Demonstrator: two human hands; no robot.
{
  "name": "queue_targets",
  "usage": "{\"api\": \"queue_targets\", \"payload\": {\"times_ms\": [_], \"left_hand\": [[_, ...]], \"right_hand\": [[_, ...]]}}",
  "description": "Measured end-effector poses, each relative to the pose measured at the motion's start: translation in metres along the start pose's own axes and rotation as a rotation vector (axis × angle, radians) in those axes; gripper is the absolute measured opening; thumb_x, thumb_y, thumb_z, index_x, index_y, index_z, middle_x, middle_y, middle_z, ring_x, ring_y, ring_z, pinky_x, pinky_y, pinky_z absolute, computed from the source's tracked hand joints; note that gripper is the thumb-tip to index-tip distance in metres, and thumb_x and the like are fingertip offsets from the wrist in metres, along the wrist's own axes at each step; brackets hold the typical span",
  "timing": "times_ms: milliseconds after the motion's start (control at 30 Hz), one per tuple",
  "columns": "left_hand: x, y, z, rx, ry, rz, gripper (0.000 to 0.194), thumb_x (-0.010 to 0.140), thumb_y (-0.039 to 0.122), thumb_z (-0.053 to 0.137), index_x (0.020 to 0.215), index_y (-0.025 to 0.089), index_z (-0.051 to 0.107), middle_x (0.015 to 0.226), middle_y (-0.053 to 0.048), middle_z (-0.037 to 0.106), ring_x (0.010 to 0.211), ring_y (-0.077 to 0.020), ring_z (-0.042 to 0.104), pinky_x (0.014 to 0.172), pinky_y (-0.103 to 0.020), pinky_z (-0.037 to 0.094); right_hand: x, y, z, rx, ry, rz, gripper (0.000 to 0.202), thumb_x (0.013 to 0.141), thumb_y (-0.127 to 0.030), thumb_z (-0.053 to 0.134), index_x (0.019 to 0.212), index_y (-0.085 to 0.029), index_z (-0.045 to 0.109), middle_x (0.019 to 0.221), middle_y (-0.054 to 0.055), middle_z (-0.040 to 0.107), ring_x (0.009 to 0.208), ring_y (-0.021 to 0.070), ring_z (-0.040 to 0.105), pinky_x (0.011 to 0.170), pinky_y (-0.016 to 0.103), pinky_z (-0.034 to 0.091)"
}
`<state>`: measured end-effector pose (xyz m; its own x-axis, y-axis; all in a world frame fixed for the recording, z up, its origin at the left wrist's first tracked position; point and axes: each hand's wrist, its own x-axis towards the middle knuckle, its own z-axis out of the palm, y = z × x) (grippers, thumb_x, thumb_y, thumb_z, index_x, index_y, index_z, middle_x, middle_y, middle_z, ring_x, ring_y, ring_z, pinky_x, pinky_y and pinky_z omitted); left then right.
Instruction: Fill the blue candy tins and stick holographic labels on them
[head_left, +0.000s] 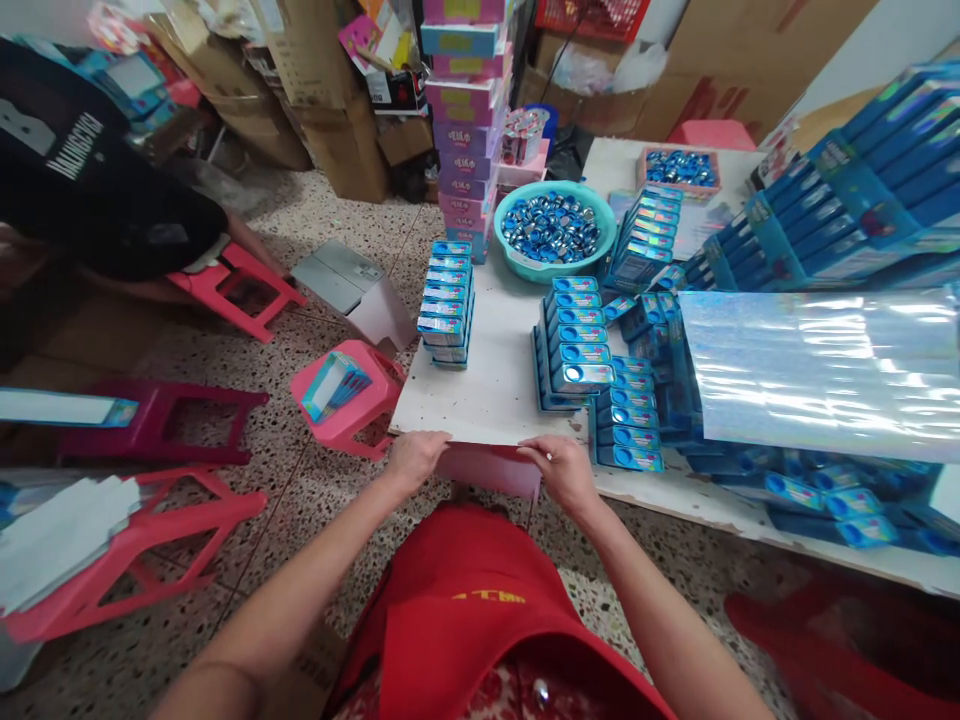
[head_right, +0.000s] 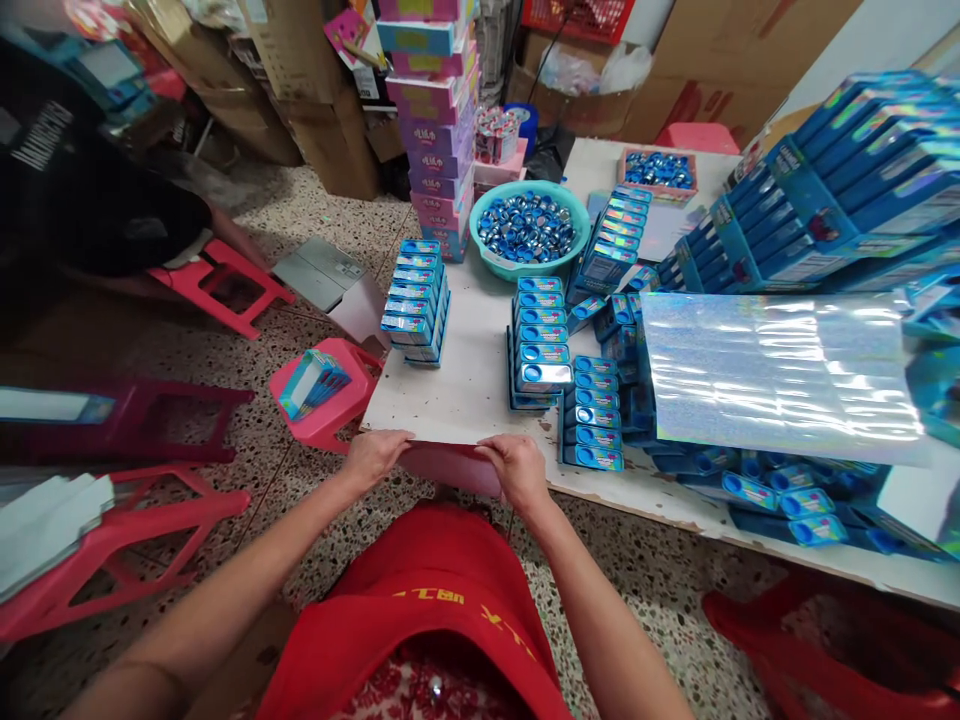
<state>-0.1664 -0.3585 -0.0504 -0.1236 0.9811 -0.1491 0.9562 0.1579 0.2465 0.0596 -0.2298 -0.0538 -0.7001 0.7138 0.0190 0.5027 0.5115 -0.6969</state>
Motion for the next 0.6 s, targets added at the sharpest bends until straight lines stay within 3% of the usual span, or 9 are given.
{"api": "queue_targets", "payload": {"times_ms": [100, 267, 433, 600], "left_hand": [[-0.017, -0.030, 0.005, -0.005, 0.035, -0.017, 0.018, 0.087, 0.022, 0.048, 0.091, 0.021, 0.065, 0.081, -0.003, 0.070, 0.078, -0.0164, 0.064, 0.068, -0.025, 0.047], [-0.035, -0.073, 0.017, -0.114, 0.100, 0.009, 0.026, 0.087, 0.016, 0.040, 0.093, 0.020, 0.065, 0.091, -0.005, 0.069, 0.086, -0.0158, 0.062, 0.077, -0.027, 0.048], [-0.030, -0.104, 0.020, -0.188, -0.055, -0.029, 0.034, 0.083, 0.011, 0.038, 0.102, 0.021, 0.064, 0.100, -0.006, 0.068, 0.094, -0.0180, 0.061, 0.084, -0.031, 0.046], [-0.008, -0.122, 0.012, -0.333, -0.263, -0.060, 0.030, 0.081, 0.016, 0.040, 0.090, 0.025, 0.066, 0.090, -0.002, 0.069, 0.089, -0.0188, 0.061, 0.080, -0.028, 0.045]], "right_hand": [[0.001, 0.008, 0.015, 0.057, -0.049, 0.000, 0.015, 0.083, -0.027, 0.057, 0.087, -0.025, 0.071, 0.086, 0.003, 0.073, 0.081, 0.0203, 0.068, 0.074, 0.030, 0.049], [0.008, 0.008, 0.043, 0.092, -0.126, 0.045, 0.021, 0.084, -0.022, 0.053, 0.096, -0.026, 0.069, 0.091, 0.002, 0.073, 0.083, 0.0195, 0.068, 0.073, 0.027, 0.051], [0.023, 0.006, 0.058, 0.116, -0.192, 0.071, 0.022, 0.084, -0.022, 0.049, 0.094, -0.026, 0.069, 0.089, 0.002, 0.073, 0.083, 0.0193, 0.068, 0.073, 0.028, 0.050], [0.039, 0.007, 0.059, 0.158, -0.216, 0.110, 0.021, 0.082, -0.022, 0.050, 0.087, -0.023, 0.070, 0.086, 0.003, 0.073, 0.080, 0.0195, 0.067, 0.072, 0.029, 0.049]]}}
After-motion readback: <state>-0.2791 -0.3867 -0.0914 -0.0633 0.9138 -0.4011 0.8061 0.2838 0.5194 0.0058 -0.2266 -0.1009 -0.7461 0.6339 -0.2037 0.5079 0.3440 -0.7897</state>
